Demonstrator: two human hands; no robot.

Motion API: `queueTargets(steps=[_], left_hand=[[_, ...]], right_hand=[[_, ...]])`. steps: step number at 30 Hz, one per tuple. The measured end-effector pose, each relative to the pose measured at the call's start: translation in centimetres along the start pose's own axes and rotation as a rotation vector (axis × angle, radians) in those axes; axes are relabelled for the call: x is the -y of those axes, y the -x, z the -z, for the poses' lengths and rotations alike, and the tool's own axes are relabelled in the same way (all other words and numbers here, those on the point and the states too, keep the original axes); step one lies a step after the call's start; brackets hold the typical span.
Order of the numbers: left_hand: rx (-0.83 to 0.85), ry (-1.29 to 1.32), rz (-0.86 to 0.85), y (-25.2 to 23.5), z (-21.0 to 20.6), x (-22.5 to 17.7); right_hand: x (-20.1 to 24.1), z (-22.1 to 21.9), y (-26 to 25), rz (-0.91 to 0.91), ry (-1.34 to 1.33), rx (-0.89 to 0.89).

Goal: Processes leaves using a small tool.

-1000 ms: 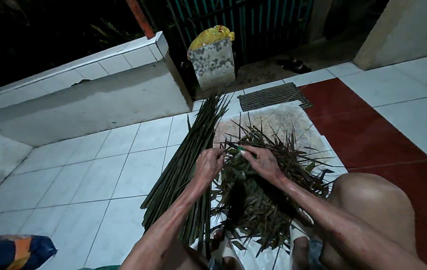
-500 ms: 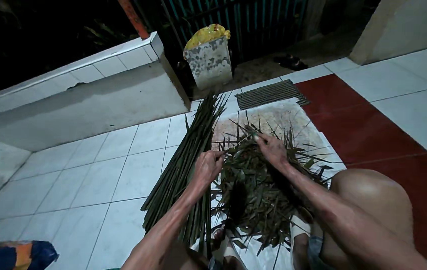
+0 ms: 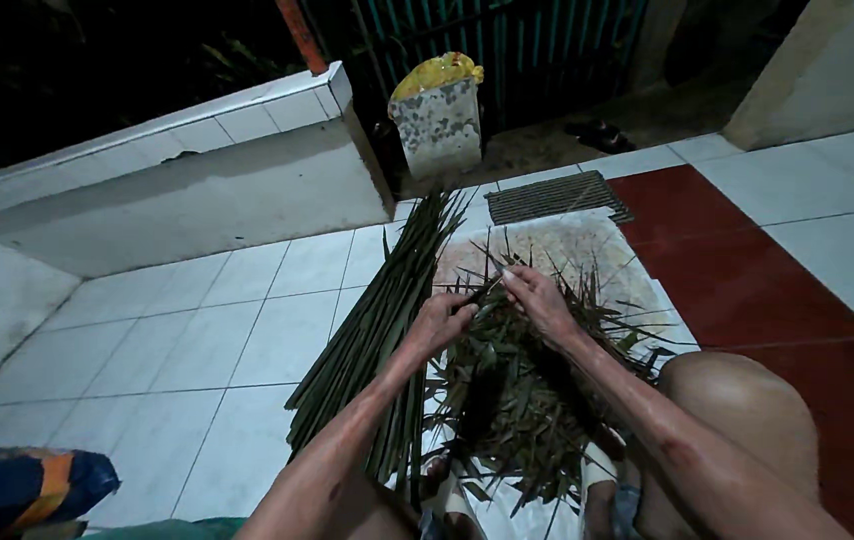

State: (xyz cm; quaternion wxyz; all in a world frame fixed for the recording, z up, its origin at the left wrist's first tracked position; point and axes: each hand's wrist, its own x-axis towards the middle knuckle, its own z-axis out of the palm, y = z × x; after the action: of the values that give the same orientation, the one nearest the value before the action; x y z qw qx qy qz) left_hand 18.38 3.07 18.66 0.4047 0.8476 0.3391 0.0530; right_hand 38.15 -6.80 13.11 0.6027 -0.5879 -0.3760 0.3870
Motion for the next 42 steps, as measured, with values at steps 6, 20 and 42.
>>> queueTargets(steps=[6,20,42], left_hand=[[0.083,0.126,0.026,0.5,0.9,2.5],[-0.181,-0.200,0.088,-0.8,0.2,1.7],[-0.322,-0.567,0.076,0.1,-2.1,-0.2]], right_hand=[[0.0,1.2,-0.5,0.015,0.068,-0.092],[-0.1,-1.8,2.7,0.123,0.406,0.214],[1.1,-3.4,2.3,-0.014,0.535,0.071]])
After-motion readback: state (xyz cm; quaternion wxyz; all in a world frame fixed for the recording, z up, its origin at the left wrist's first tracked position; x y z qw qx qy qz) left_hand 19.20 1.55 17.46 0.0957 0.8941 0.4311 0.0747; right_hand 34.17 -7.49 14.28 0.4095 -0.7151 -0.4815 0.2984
